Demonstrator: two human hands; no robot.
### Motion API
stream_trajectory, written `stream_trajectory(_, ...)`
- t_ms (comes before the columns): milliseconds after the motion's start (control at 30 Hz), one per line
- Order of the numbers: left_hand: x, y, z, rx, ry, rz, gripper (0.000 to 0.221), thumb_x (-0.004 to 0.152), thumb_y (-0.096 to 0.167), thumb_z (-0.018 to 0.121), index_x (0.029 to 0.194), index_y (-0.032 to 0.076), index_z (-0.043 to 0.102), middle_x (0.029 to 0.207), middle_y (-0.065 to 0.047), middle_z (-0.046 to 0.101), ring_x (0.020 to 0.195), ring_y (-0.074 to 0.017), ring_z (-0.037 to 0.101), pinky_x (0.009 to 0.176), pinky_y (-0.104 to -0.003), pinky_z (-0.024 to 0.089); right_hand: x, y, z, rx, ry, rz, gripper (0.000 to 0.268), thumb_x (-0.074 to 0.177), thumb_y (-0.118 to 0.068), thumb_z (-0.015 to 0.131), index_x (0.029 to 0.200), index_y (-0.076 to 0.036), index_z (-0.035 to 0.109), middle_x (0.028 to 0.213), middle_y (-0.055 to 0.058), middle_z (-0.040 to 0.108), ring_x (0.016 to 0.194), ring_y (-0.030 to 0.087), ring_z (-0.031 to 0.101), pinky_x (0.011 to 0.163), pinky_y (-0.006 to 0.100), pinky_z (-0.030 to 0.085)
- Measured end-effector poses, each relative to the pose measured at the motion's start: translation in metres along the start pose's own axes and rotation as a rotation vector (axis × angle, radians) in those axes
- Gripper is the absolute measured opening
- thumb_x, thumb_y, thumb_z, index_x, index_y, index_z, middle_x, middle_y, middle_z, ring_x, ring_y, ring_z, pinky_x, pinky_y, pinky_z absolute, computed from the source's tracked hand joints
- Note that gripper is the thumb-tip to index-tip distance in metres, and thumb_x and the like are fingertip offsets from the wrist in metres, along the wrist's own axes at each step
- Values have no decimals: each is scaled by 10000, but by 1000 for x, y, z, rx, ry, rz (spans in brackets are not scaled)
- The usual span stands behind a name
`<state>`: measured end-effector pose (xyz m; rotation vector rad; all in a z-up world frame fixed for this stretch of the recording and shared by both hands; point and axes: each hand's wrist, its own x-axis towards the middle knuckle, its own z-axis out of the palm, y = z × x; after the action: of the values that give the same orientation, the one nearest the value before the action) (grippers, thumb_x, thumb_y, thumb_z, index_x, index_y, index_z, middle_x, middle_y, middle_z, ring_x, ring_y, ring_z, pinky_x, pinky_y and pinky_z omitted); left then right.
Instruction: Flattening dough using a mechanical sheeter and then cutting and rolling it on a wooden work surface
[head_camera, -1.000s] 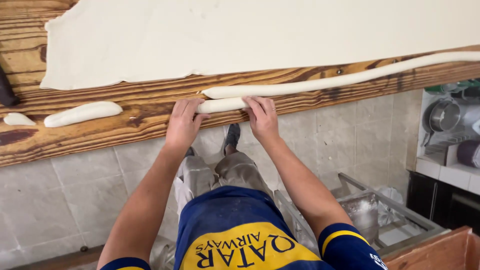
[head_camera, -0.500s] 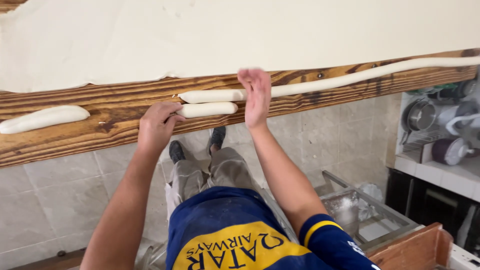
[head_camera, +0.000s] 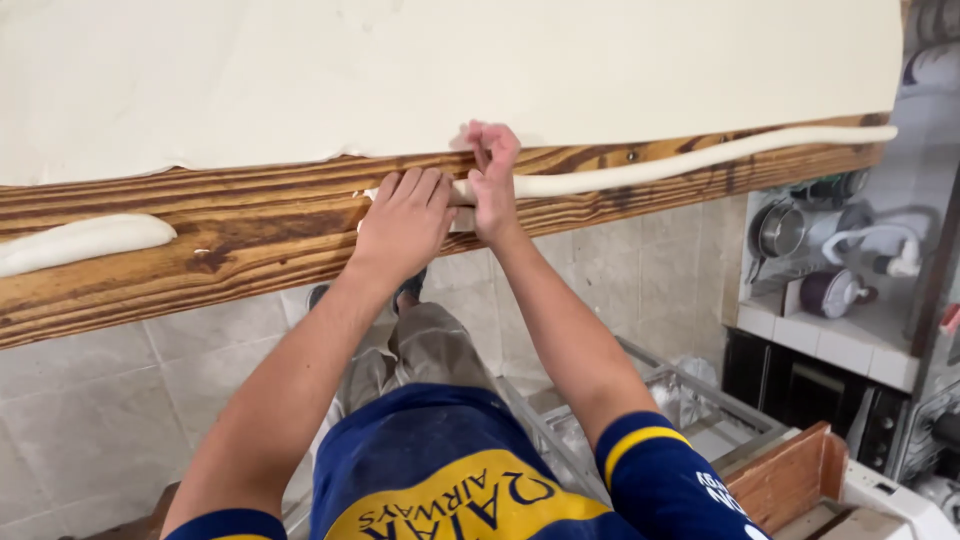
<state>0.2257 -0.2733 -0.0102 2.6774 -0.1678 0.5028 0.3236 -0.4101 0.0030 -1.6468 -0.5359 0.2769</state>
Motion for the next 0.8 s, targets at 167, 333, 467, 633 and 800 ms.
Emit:
stream_trajectory(167,-29,24,-66,364,-82,-86,638,1020,568,608,1476,124,556,1451,-72,568,1335,-249,535,1106,-485,426,25,11,4,92,33,-165,498,1017,-391,530,1383,-101,355,1322,96,407,1279,208,433,1245,434,306)
stream_trajectory(333,-59,1,-70,186,-274,-20,600,847,0,685,1428,15,535,1267,-167,592,1178,-334,570,1040,-519,522,12,-8,-2,240,-79,-98,486,1103,-529,414,1394,-143,361,1295,64,476,1213,212,515,1210,426,340)
stream_trajectory(467,-66,-20,-110,138,-182,-208,553,781,-23,733,1320,12,613,1262,-180,573,1173,-345,574,998,-512,466,-6,-11,-4,122,-28,81,482,1094,-568,289,1416,-214,348,1276,43,534,1284,159,503,1113,345,285)
stream_trajectory(633,-31,12,-42,16,86,-74,669,896,370,738,1404,-30,564,1390,-239,554,1365,-407,502,1139,-544,363,-17,-7,-9,107,-29,200,509,1106,-575,230,1474,-227,283,1318,63,482,1380,158,397,1264,426,146)
stream_trajectory(800,-18,15,-1,169,116,12,186,988,155,596,1139,59,647,997,-111,567,1052,-289,602,995,-465,427,-20,-11,-21,-19,-105,217,535,1121,-558,219,1443,-143,320,1204,84,512,1279,186,472,1200,442,337)
